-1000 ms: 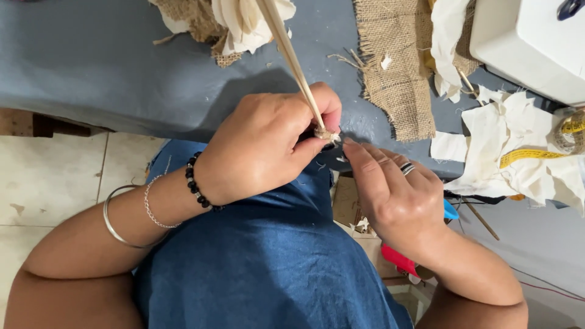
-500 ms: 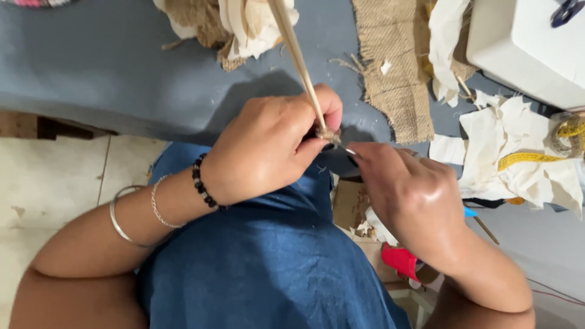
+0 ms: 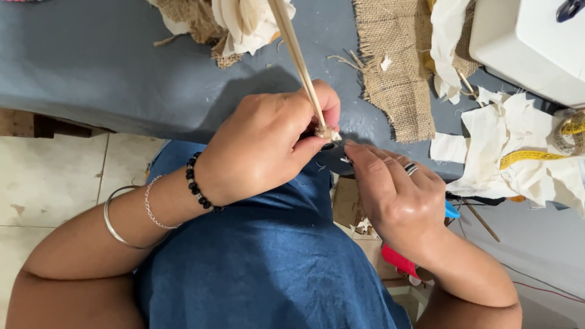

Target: Wrapping fabric and thread around a wooden stick and securing it with glue to create a decorative item.

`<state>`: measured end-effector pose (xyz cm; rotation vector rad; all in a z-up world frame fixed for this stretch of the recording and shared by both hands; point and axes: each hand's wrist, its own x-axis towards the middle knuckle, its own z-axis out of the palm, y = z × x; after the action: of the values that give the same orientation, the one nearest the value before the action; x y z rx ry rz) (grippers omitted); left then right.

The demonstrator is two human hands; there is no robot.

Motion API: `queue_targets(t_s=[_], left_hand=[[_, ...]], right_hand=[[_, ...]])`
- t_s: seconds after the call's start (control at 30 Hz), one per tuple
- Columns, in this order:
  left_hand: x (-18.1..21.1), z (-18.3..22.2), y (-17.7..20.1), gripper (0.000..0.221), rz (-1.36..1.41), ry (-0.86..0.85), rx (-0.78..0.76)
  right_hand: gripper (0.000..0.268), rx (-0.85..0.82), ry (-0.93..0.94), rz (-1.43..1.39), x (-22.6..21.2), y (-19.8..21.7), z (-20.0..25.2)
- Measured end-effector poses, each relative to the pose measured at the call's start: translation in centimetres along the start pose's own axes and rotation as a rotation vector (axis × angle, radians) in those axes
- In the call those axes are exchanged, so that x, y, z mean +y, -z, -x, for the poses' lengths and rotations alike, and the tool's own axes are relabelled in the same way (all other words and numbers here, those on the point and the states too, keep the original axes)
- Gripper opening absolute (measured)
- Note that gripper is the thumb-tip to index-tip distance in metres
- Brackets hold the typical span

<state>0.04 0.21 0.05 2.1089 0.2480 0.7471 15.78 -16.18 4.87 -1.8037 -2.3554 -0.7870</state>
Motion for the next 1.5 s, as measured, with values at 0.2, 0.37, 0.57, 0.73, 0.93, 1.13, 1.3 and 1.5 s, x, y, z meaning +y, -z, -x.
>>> queue_targets(t_s=[0.2, 0.37, 0.57, 0.73, 0.93, 1.13, 1.3, 1.5], left_hand=[[-0.1, 0.2, -0.2, 0.022, -0.003, -0.001, 0.007], [-0.2, 0.1, -0.3, 0.019, 0.007, -0.004, 0.015], [0.0, 0.4, -0.6, 0.023, -0.031, -0.02, 0.038], [0.1, 0.2, 0.0, 0.02, -0.054, -0.014, 0.0], [0.3, 0.0, 0.1, 0.02, 0.028, -0.013, -0.028], [0.4, 0.0, 0.1, 0.019, 0.016, -0.006, -0.002], [0.1, 0.0, -0.1, 0.019, 0.001, 0.001, -0.001], [-0.3, 0.1, -0.4, 0.025, 0.017, -0.036, 0.033]], right_hand=[[0.011, -0.015, 0.001, 0.014, -0.1, 0.1, -0.3], [0.016, -0.036, 0.081, 0.07, -0.1, -0.1, -0.4], [0.006, -0.24, -0.185, -0.183, 0.5, -0.1, -0.8], [0.009, -0.321, -0.204, -0.288, 0.9, 1.2, -0.5], [0.009, -0.088, -0.091, 0.06, 0.5, 1.2, 1.1], [0.011, -0.054, -0.045, -0.012, 0.4, -0.4, 0.8], [0.015, -0.052, 0.031, 0.004, 0.0, -0.2, -0.4], [0.017, -0.199, 0.003, 0.008, 0.5, -0.1, -0.9]])
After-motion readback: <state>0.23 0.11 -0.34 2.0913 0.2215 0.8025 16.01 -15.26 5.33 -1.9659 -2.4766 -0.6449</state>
